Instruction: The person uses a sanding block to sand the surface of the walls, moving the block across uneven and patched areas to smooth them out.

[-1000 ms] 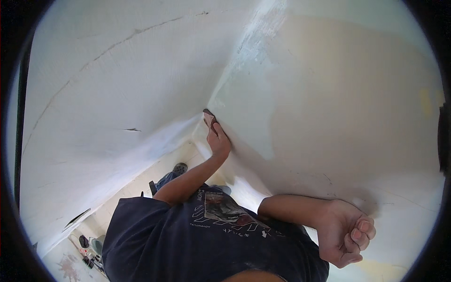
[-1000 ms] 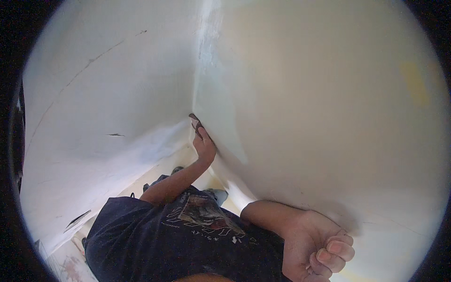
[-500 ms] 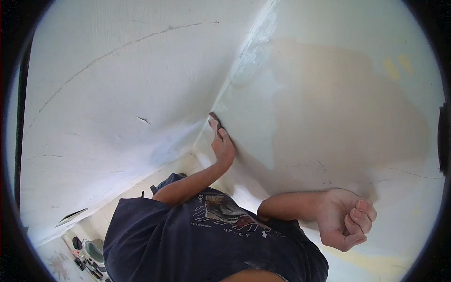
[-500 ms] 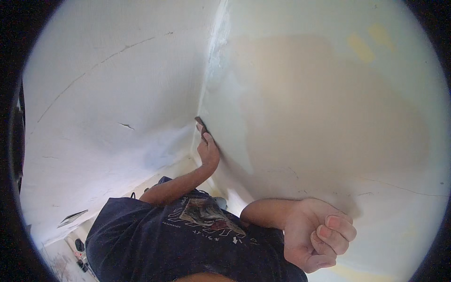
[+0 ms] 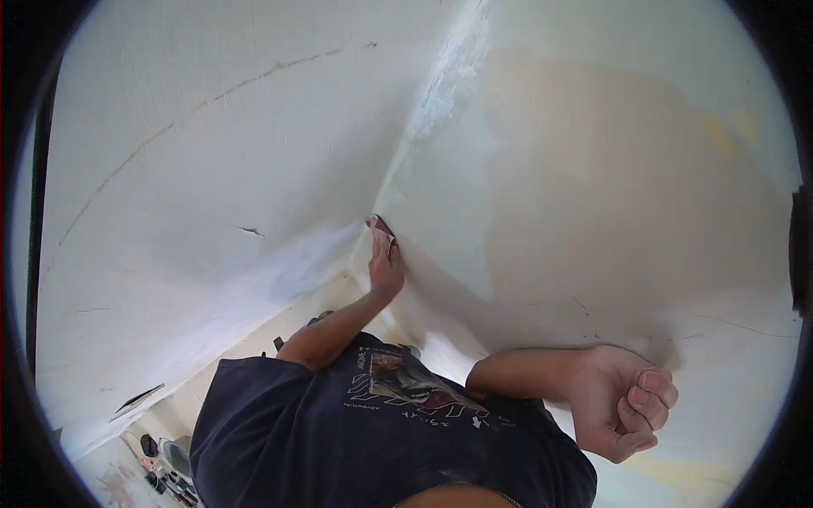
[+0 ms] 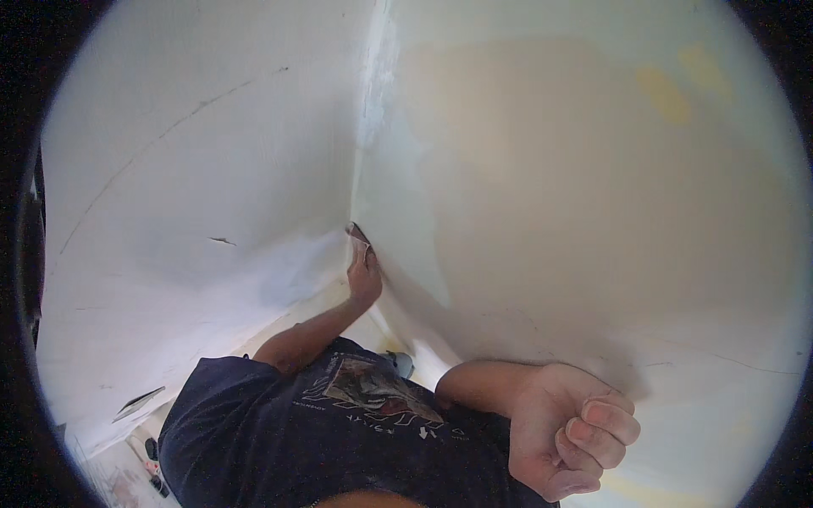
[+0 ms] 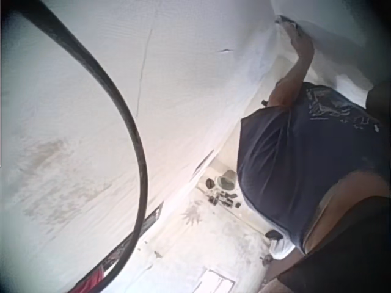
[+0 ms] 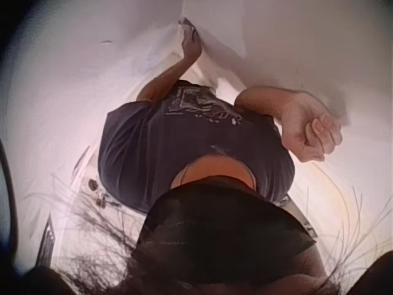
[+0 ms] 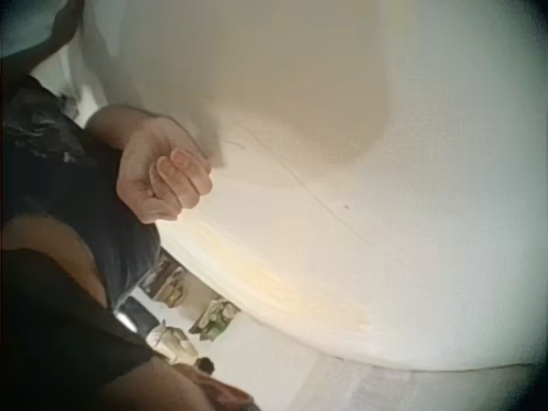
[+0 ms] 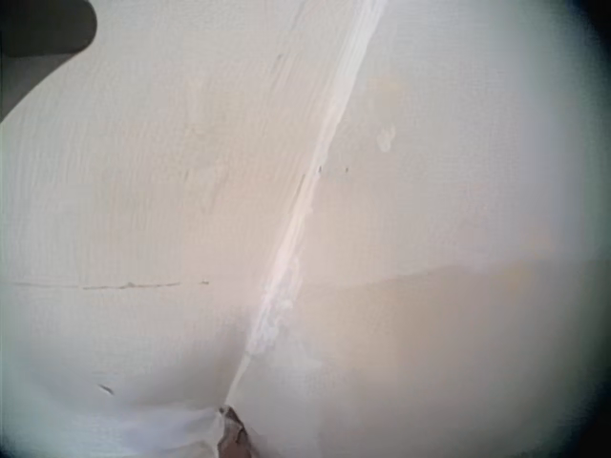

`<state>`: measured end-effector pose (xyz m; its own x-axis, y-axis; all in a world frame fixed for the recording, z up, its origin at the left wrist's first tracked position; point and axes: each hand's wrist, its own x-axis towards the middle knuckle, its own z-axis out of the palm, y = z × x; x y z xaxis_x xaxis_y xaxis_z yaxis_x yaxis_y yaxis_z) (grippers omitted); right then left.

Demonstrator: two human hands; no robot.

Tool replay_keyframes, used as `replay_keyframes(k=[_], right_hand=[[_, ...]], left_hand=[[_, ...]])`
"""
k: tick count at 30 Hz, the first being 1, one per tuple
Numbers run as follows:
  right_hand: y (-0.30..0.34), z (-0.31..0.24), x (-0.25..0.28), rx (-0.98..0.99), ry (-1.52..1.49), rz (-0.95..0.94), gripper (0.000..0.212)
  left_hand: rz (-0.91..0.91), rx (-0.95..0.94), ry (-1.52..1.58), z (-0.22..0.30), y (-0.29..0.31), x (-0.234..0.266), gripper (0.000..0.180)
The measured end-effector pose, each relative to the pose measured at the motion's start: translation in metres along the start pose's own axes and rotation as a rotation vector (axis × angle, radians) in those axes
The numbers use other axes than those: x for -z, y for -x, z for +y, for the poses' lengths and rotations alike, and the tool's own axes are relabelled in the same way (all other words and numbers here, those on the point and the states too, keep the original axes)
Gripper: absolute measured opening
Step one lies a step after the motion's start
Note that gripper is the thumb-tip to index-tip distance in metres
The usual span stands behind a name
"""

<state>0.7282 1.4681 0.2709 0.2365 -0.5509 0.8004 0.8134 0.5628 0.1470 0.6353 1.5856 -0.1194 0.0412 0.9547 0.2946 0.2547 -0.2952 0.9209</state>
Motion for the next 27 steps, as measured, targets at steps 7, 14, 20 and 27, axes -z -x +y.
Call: replay_keyframes(k=[7,14,20,27], right_hand=[[-0.012,0.005,0.036,-0.026,-0.035,-0.054,0.042],[0.004,0.000,0.002,0.009,0.058,-0.073,0.043],[0.002,0.001,0.010,0.005,0.033,-0.080,0.044],[-0.004,0.004,0.026,-0.008,0.056,-0.050,0.044]], left_hand=[[0.121,-0.142,0.492,0.131,-0.039,0.012,0.057],[0.083,-0.526,0.171,0.014,-0.035,0.000,0.055],[-0.011,0.188,0.199,0.033,-0.004,0.001,0.056],[0.114,-0.483,0.257,0.078,-0.038,0.003,0.059]])
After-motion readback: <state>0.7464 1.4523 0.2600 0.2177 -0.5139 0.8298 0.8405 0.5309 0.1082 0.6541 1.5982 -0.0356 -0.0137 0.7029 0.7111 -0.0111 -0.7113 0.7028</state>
